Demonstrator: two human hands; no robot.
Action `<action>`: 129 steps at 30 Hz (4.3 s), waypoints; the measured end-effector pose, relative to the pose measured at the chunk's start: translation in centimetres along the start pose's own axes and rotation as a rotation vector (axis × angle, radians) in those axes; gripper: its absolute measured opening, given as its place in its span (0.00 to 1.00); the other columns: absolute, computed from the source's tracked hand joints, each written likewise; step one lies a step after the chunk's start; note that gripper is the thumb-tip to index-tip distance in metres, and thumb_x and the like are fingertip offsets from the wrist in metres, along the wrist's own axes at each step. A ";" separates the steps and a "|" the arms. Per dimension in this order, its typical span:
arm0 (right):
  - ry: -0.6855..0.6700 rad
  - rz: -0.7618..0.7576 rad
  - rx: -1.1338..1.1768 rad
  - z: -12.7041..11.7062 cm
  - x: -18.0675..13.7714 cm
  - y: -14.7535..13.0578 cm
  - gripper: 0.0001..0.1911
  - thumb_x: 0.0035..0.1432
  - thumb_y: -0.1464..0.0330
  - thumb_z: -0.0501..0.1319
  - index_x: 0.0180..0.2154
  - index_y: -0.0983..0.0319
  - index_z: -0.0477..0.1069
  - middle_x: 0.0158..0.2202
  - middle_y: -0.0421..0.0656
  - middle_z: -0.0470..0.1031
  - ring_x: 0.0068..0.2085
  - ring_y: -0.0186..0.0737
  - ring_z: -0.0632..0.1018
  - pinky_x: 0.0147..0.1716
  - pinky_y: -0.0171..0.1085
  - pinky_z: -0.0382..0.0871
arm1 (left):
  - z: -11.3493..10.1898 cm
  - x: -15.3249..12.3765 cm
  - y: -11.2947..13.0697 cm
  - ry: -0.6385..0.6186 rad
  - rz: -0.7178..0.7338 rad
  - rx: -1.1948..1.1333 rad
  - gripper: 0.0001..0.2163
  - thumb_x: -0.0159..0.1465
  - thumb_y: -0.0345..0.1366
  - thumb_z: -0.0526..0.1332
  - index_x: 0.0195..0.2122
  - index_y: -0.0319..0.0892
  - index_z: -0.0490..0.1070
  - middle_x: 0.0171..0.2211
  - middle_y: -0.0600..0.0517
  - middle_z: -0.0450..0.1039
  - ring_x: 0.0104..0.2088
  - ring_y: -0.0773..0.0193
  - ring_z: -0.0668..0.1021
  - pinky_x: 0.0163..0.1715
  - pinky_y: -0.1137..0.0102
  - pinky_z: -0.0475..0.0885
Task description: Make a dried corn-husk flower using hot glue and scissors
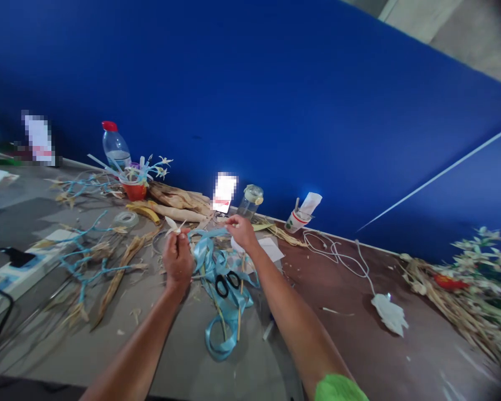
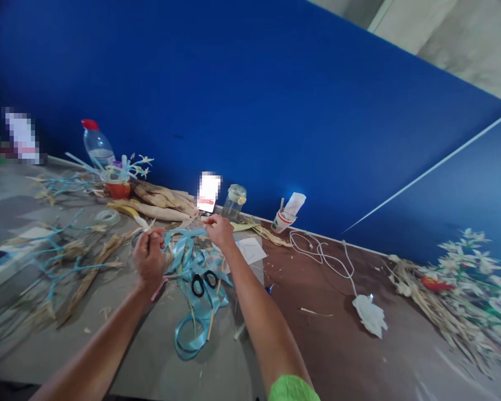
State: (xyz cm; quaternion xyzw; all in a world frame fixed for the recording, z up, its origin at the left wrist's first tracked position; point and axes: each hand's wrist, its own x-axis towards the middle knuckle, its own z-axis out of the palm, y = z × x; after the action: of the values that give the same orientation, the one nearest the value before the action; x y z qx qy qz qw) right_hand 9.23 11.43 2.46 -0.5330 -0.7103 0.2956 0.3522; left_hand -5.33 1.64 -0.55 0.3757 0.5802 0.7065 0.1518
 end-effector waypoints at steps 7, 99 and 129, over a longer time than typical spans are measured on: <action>-0.099 0.249 0.979 -1.8 -2.8 -2.5 0.12 0.40 0.63 0.66 0.24 0.61 0.64 0.19 0.34 0.65 0.21 0.30 0.66 0.24 0.33 0.61 | 0.5 -0.2 1.0 -0.222 -0.257 -0.385 0.10 0.60 0.42 0.57 0.33 0.40 0.71 0.20 0.57 0.59 0.21 0.71 0.64 0.21 0.76 0.59; -0.017 0.179 0.755 0.0 -10.1 0.2 0.06 0.45 0.65 0.60 0.25 0.61 0.66 0.18 0.34 0.62 0.21 0.30 0.62 0.22 0.32 0.56 | 1.7 -2.5 1.2 -0.751 -0.350 -0.246 0.11 0.48 0.41 0.67 0.22 0.38 0.70 0.17 0.56 0.66 0.19 0.72 0.66 0.20 0.75 0.60; 0.209 0.304 0.786 -0.3 -9.0 1.9 0.09 0.44 0.63 0.61 0.27 0.62 0.69 0.19 0.35 0.67 0.19 0.29 0.65 0.19 0.30 0.57 | 1.6 -1.7 2.9 -0.492 -0.564 -0.695 0.11 0.52 0.38 0.67 0.25 0.40 0.65 0.17 0.61 0.56 0.17 0.77 0.60 0.22 0.77 0.64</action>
State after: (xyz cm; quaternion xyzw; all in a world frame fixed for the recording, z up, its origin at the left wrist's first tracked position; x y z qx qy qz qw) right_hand 12.19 3.27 -0.55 -0.4840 -0.4175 0.5365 0.5510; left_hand -2.43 0.89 1.62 0.2872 0.3369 0.6797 0.5848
